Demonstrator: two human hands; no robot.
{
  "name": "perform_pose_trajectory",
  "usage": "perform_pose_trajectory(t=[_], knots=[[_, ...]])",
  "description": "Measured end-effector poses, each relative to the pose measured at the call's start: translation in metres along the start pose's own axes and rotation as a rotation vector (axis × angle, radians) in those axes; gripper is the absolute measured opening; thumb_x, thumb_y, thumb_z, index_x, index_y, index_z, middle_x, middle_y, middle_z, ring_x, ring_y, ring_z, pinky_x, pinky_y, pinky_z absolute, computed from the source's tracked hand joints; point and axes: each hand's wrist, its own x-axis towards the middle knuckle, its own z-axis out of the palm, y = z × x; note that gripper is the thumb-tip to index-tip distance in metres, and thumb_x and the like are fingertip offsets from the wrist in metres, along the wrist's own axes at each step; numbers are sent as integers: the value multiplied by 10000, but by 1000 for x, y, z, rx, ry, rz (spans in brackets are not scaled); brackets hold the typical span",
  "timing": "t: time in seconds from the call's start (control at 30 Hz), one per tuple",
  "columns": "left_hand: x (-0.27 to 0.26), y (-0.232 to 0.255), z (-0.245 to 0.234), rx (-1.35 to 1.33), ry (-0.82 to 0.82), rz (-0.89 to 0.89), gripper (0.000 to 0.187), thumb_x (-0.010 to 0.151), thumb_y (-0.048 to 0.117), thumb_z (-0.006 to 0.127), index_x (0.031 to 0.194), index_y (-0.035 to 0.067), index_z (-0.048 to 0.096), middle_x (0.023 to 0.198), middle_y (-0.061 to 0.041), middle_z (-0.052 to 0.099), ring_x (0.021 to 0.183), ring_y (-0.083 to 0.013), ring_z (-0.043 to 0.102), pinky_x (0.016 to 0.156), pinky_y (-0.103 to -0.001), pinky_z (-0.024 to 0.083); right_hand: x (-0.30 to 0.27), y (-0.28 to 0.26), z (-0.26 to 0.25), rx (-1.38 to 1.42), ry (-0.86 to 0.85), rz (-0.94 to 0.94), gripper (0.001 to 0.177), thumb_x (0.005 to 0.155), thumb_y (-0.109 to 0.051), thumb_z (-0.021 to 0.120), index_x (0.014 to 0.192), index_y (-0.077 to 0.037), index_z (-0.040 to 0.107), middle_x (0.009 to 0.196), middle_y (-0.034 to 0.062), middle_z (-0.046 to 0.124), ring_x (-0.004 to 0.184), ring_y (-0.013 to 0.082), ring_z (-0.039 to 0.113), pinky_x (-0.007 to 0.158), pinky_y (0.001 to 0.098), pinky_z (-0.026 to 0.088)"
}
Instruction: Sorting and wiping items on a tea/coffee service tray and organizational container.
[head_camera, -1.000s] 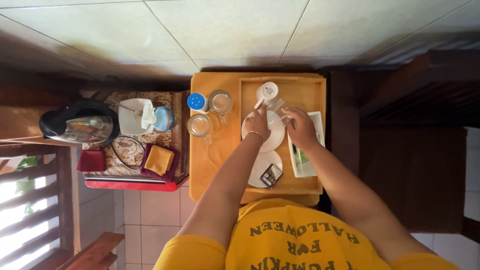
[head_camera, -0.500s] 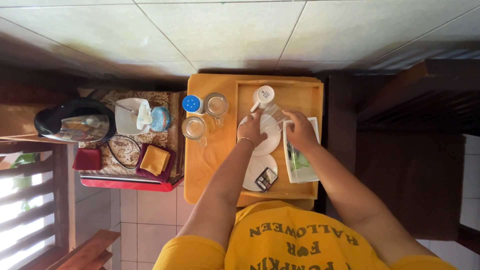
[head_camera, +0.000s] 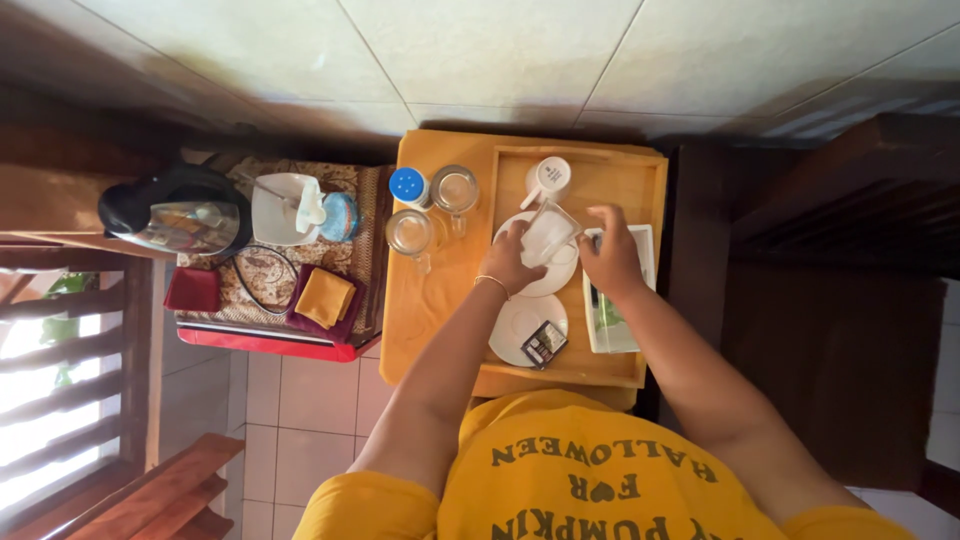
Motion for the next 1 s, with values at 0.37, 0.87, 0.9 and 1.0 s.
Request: perform_pose_trajectory(t=[0.37, 0.87, 0.9, 1.0], knots=[[-40, 14, -19, -115, -134, -180, 1070, 551, 484, 930, 1423, 66, 471, 1139, -188, 707, 1058, -314, 712, 917, -390, 565, -15, -42, 0, 27, -275, -207, 814, 734, 75, 623, 1503, -84, 409, 1604, 204, 377, 1505, 394, 368, 1228, 463, 349], [-82, 6, -83, -171, -188, -336, 1179, 593, 328, 830, 1519, -86, 230, 1272, -273, 634, 1138, -330, 693, 903, -367, 582, -40, -112, 69, -382, -444, -337, 907, 664, -240, 882, 1474, -264, 474, 1616, 112, 314, 1521, 497, 183, 1134, 699, 301], [-84, 9, -90, -148, -193, -348, 1199, 619, 317, 799, 1549, -99, 167, 1256, -296, 663, 1150, -333, 688, 924, -351, 562, -40, -117, 73, -402, -416, -346, 887, 683, -263, 881, 1476, -266, 484, 1607, 128, 328, 1497, 522, 202, 1092, 705, 337], [-73, -22, -85, -1, -203, -276, 1197, 636, 382, 817, 1498, -161, 188, 1262, -319, 642, 1128, -345, 679, 884, -346, 561, -44, -116, 93, -530, -338, -410, 790, 773, -230, 843, 1495, -321, 535, 1615, 60, 425, 1486, 520, 324, 1081, 629, 417]])
